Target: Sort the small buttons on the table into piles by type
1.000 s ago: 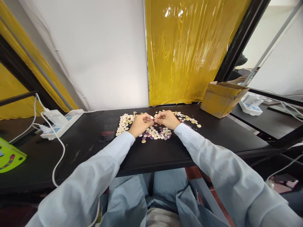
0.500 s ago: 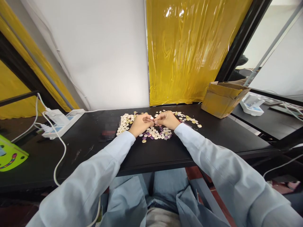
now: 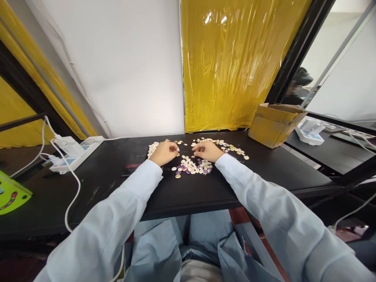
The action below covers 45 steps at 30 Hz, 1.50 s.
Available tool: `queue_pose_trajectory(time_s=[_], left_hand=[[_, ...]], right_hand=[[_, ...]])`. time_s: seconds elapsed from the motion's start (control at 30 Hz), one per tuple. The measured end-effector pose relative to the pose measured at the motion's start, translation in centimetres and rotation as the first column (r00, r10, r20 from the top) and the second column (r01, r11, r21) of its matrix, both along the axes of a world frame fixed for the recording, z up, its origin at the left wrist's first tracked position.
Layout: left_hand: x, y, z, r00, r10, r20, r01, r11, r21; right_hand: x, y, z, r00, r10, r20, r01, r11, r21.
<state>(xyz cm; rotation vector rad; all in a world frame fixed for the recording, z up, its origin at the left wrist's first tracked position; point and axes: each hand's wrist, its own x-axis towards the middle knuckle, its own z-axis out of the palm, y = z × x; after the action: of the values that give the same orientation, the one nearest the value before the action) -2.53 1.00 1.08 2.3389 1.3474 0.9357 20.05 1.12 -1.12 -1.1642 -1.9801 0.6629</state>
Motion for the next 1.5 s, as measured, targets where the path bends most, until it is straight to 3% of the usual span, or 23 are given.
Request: queue_pose_trajectory(time_s=[0.17,0.3,0.4,0.5,0.57,0.6,0.77,0.93,1.2,1.37,1.5], left_hand=[[-0.6,0.6,-0.3,0.993,0.047,-0.107,-0.044,0.999,0.022],[-0.4,0.0,0.3,0.991,0.043,-0.125,-0.032,0.996,0.088],[-0.1,-1.0,1.3,0.979,-0.181,-0.092,0.175,0.982,-0.069],[0.1,-2.1,2.2,0.888,-0.46,-0.002,0.433,0.837,-0.336],[0.2,-2.4,2.4,0.839,-0.542,0.047,0.512,0.757,-0.405],[0.2,-2.5,2.4,0.832,-0.554,0.046,0.52,0.747,-0.415],[0.1,-2.1,1.7,0.881,-0.466,-0.081,0.404,0.831,-0.383],[0.6,-2.3,1.4,0.882,-0.451,-0.14,0.38,0.853,-0.357],[1.2,-2.6,1.1,0.836,-0.534,-0.128,0.488,0.829,-0.272],[1.1,-2.6,1.2,0.792,-0.603,-0.092,0.565,0.782,-0.264],[1.2,-2.3,1.1,0.85,-0.527,-0.009,0.51,0.826,-0.239]], right_hand=[[-0.2,-0.5,0.1,0.983,0.091,0.161,-0.097,0.995,0.026],[-0.3,-0.9,0.4,0.981,0.08,0.176,-0.078,0.997,-0.02],[-0.2,-0.7,0.3,0.987,0.045,0.151,-0.045,0.999,-0.004],[-0.1,-0.4,0.1,0.996,0.005,0.087,-0.008,0.999,0.034],[0.0,-0.2,0.0,0.998,-0.009,0.062,0.006,0.999,0.05],[0.0,-0.2,-0.1,0.998,-0.011,0.06,0.008,0.999,0.054],[-0.1,-0.1,-0.2,0.998,0.013,0.065,-0.016,0.998,0.054],[-0.1,0.0,-0.4,0.997,0.024,0.067,-0.029,0.998,0.062],[-0.1,0.2,-0.4,0.997,0.049,-0.059,-0.05,0.999,-0.021],[-0.3,0.1,-0.1,0.986,0.013,-0.168,-0.028,0.996,-0.086],[-0.3,-0.2,0.3,0.976,-0.013,-0.219,-0.014,0.993,-0.12]])
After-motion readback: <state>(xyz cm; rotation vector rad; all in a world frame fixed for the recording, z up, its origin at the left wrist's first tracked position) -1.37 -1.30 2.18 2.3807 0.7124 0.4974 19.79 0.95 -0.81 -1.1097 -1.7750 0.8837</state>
